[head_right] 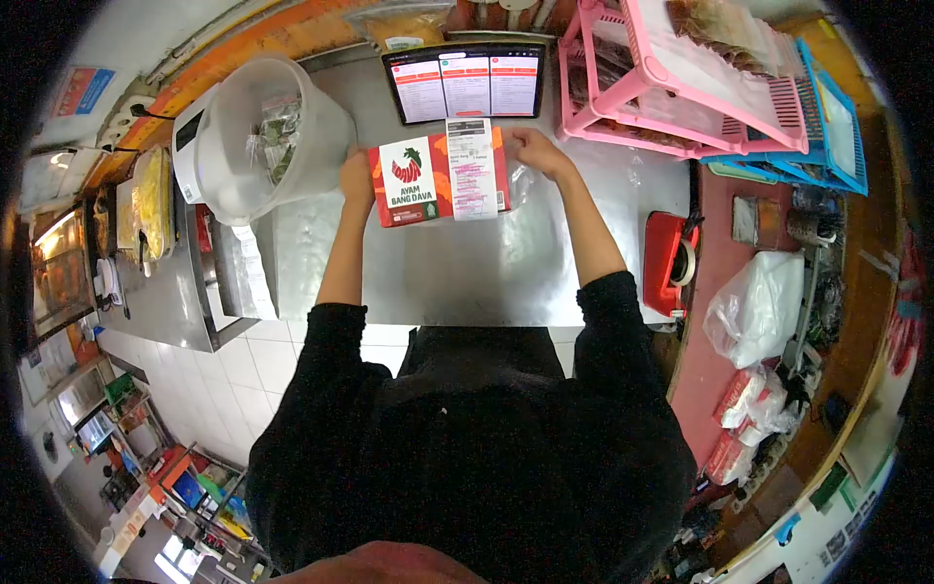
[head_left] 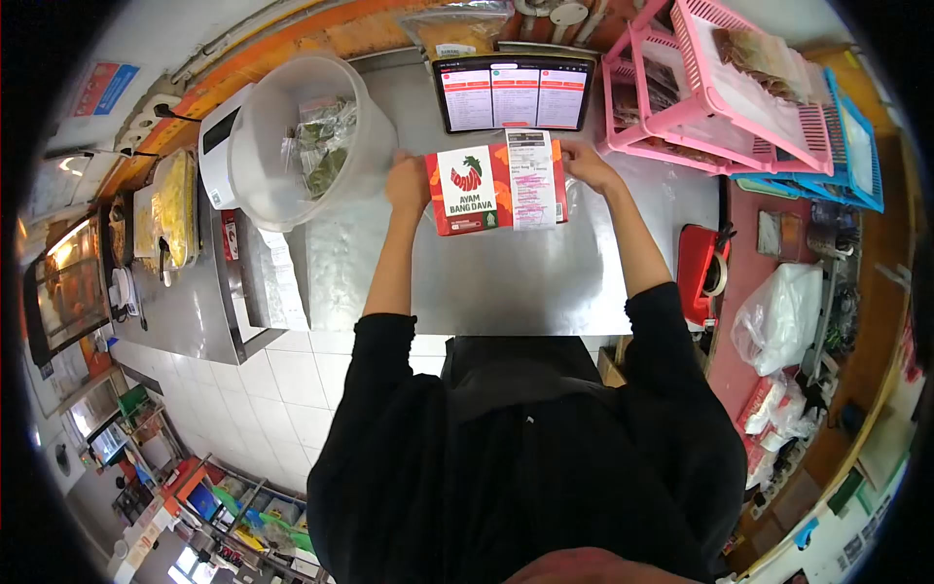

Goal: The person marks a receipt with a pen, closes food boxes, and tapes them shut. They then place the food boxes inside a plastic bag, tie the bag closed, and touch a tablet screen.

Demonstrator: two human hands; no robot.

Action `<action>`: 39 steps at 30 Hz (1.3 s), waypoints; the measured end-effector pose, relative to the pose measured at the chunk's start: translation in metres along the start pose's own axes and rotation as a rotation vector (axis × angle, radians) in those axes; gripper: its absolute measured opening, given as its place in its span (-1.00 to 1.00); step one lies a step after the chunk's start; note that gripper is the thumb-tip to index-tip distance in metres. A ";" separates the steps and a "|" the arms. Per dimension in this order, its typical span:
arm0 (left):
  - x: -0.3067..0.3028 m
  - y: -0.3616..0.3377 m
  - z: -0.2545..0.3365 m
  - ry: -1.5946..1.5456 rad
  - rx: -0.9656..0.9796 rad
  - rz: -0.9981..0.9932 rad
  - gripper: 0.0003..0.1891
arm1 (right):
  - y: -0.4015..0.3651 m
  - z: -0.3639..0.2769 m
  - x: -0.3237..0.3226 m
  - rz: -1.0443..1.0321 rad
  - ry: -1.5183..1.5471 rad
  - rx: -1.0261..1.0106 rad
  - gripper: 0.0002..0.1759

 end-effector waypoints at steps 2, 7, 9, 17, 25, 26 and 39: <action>-0.038 -0.014 0.034 -0.305 0.485 0.303 -0.67 | 0.009 0.003 -0.003 0.053 -0.146 -0.082 -0.58; -0.023 -0.008 0.055 -0.275 0.985 -0.069 -0.72 | 0.016 -0.019 0.020 0.021 -0.357 -0.113 -0.61; -0.011 0.006 0.054 0.002 0.706 -0.128 -0.72 | 0.011 -0.045 0.025 0.139 -0.998 -0.152 -0.75; -0.020 -0.002 0.040 -0.105 0.652 -0.001 -0.76 | 0.002 -0.036 0.023 0.144 -0.620 -0.357 -0.74; 0.001 -0.019 0.057 0.210 1.092 0.010 -0.65 | -0.001 -0.057 0.038 -0.112 -0.355 -0.349 -0.62; 0.005 -0.014 0.058 0.212 1.092 0.017 -0.65 | 0.002 -0.063 0.039 -0.112 -0.359 -0.355 -0.62; 0.014 0.011 0.031 -0.435 0.550 -0.289 -0.81 | 0.041 -0.005 0.022 -0.023 -0.445 -0.196 -0.65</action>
Point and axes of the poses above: each hand's wrist, its own y-axis towards the middle knuckle, its own x-axis out of the palm, z = x × y, the point moved 8 cm from there along y, towards the middle knuckle, and after that the axes turned 11 degrees about y, right-handed, at the moved point
